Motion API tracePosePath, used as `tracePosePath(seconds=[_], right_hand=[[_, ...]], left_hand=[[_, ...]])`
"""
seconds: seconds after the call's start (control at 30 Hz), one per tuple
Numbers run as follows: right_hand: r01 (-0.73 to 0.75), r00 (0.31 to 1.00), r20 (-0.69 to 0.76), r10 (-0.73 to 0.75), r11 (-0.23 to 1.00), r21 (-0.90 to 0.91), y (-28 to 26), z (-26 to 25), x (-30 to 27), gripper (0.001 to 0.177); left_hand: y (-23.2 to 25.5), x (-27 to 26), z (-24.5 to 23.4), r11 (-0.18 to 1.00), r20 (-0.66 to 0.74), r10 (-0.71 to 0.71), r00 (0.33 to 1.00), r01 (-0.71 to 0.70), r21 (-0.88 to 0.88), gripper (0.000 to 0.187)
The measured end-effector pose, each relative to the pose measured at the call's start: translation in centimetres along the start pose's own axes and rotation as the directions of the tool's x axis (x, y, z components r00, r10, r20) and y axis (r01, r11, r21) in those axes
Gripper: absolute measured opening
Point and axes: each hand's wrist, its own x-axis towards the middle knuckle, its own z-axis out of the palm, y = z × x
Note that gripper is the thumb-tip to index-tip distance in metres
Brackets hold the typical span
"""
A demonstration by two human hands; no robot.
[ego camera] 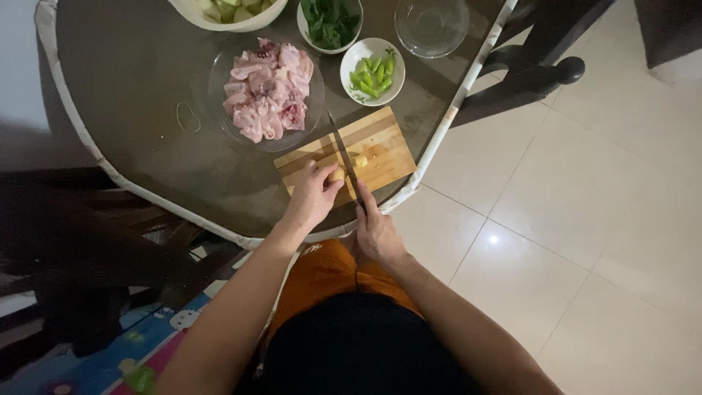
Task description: The person is slicing and mincing ginger on a wooden cutting board on a glass-topped dining table.
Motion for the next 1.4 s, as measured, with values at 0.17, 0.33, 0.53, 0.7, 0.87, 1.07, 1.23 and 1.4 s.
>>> tracePosePath(seconds=[0.17,0.33,0.53,0.7,0.87,1.07,1.23,1.4], right_hand=[[0.079,0.996,-0.042,-0.081,0.996,-0.043,1.4,1.5,0.6,0.062],[0.409,0.885,-0.210,-0.415,0.910,-0.072,1.8,1.4,0.9,0.063],[-0.063,0.997,0.035,0.063,0.998,-0.014,-0.2,0.0,0.6,0.063],[-0.104,0.990,0.089,0.109,0.993,-0.059,-1.3,-1.2,0.3,0.065],[-0.029,0.999,0.032,0.030,0.998,-0.049,0.8,0.0,0.7,0.065],[-0.012,0.999,0.037,0.011,1.000,0.014,-0.3,-1.2,0.0,0.064],[0.144,0.990,-0.017,-0.143,0.987,0.070,1.0,-0.9,-0.5,0.062],[-0.128,0.987,0.111,0.119,0.989,0.073,-2.7,-2.4,-1.6,0.063]], left_hand=[[0.6,0.0,-0.3,0.992,0.071,-0.118,0.990,0.122,-0.043,0.039],[-0.8,0.0,-0.2,0.997,0.076,-0.070,0.995,0.072,-0.018,0.043],[-2.6,-1.3,-2.5,0.534,0.386,-0.288,0.876,0.482,-0.695,0.045],[-1.9,-2.3,-4.7,0.023,0.629,-0.203,0.750,0.646,-0.763,0.051],[-2.2,-2.5,-4.1,-0.006,0.616,-0.192,0.764,0.627,-0.779,0.047],[-3.0,-2.3,-1.9,0.355,0.454,-0.398,0.797,0.591,-0.725,0.042],[-1.8,-2.1,-0.6,0.976,-0.014,-0.192,0.981,0.190,-0.108,0.035],[1.0,-2.0,-2.3,0.996,-0.009,-0.053,0.999,0.053,0.076,0.037]])
